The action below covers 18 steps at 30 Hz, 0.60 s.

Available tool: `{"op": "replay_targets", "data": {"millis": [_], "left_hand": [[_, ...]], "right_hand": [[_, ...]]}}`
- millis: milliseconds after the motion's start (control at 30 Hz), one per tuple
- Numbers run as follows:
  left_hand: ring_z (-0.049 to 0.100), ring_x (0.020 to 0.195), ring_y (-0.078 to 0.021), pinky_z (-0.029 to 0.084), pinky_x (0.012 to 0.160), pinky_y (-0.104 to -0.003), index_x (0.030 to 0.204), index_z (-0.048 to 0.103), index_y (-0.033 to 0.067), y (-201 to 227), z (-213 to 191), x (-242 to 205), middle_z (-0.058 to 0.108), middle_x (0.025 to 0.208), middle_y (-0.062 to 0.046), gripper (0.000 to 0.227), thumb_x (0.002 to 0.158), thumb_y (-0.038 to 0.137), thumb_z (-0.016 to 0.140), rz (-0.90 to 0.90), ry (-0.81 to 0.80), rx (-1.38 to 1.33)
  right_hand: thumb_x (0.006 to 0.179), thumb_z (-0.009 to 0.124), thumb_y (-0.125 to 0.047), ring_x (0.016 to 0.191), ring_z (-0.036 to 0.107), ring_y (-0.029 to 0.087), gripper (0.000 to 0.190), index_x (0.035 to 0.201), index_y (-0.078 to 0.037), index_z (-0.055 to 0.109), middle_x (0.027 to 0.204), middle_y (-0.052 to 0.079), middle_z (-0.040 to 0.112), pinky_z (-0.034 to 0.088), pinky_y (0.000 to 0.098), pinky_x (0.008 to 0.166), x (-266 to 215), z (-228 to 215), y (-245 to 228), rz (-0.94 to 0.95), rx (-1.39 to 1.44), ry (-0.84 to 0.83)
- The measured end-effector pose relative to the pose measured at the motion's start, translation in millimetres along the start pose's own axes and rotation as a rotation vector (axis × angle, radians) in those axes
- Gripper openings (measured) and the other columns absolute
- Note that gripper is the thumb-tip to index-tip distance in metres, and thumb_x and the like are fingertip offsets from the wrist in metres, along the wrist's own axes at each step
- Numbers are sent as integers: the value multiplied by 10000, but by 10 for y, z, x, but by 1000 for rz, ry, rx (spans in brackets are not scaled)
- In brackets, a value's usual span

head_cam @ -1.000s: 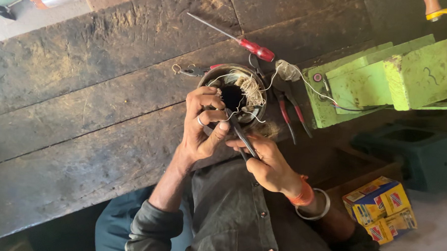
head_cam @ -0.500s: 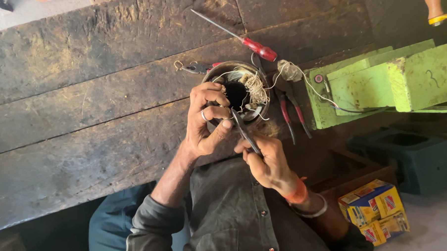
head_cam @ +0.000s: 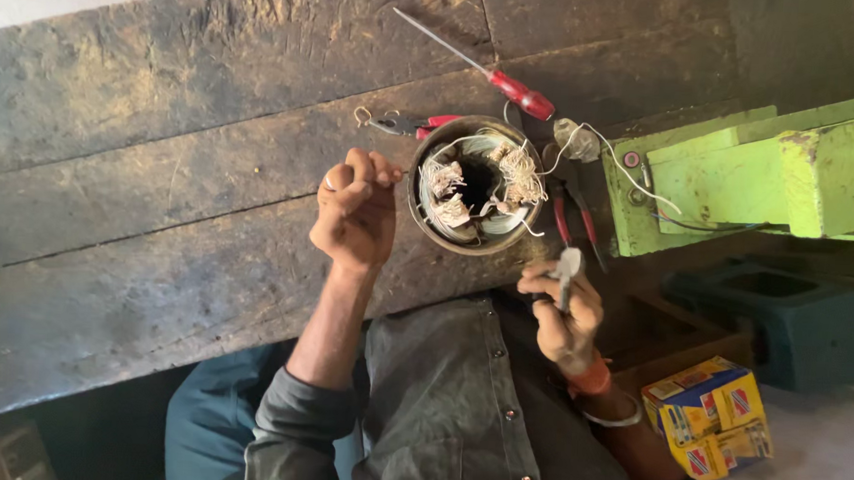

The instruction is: The person uses pliers and hands to pull and organize a bundle of thin wires from a cylindrical metal housing. They repeatedly pull sections of wire, separate strands, and reposition the bundle within the housing on a wooden workbench.

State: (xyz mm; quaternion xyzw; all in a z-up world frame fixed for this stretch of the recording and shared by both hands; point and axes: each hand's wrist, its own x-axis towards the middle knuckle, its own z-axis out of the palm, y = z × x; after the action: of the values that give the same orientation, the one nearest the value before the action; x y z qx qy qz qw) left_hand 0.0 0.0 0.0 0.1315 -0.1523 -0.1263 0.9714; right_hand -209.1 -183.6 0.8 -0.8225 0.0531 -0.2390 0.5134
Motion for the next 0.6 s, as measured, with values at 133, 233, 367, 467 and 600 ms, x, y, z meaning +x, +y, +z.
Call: {"op": "replay_targets", "data": {"millis": [133, 233, 367, 467, 600], "left_hand": [[542, 1096, -264, 444, 999, -385, 1043, 622, -6, 65, 145, 127, 603, 1164, -124, 290, 1073, 283, 628, 11, -25, 1148], [525, 1272, -354, 410, 1066, -463, 1166, 715, 1, 135, 343, 343, 586, 1324, -192, 495, 1068, 463, 568, 70, -436, 1771], [486, 1274, -374, 358, 1041, -502, 1151, 755, 2, 134, 604, 622, 552, 1379, -233, 587, 1032, 523, 513, -330, -676, 1832], [601, 1158, -340, 458, 1059, -455, 1242, 622, 77, 135, 708, 643, 545, 1365, -147, 547, 1075, 546, 394, -655, -360, 1021], [489, 1368, -346, 330, 1185, -475, 993, 698, 16, 90, 767, 556, 550, 1421, -187, 394, 1113, 331, 495, -283, -649, 1434]], "right_hand": [[741, 490, 120, 932, 690, 258, 306, 956, 48, 694, 1040, 179, 698, 582, 342, 813, -136, -68, 175, 21, 9, 38], [750, 476, 112, 882, 690, 229, 314, 991, 71, 672, 1092, 196, 674, 599, 329, 797, -236, -47, 254, 113, 178, 81], [754, 462, 126, 867, 692, 218, 314, 974, 70, 679, 1092, 198, 672, 599, 318, 776, -312, -60, 280, 113, 196, 92], [772, 466, 145, 869, 694, 214, 298, 970, 69, 675, 1086, 197, 668, 597, 318, 783, -382, -88, 303, 122, 185, 97], [756, 460, 150, 869, 684, 211, 303, 953, 64, 673, 1080, 196, 666, 588, 316, 791, -446, -149, 305, 177, 191, 117]]}}
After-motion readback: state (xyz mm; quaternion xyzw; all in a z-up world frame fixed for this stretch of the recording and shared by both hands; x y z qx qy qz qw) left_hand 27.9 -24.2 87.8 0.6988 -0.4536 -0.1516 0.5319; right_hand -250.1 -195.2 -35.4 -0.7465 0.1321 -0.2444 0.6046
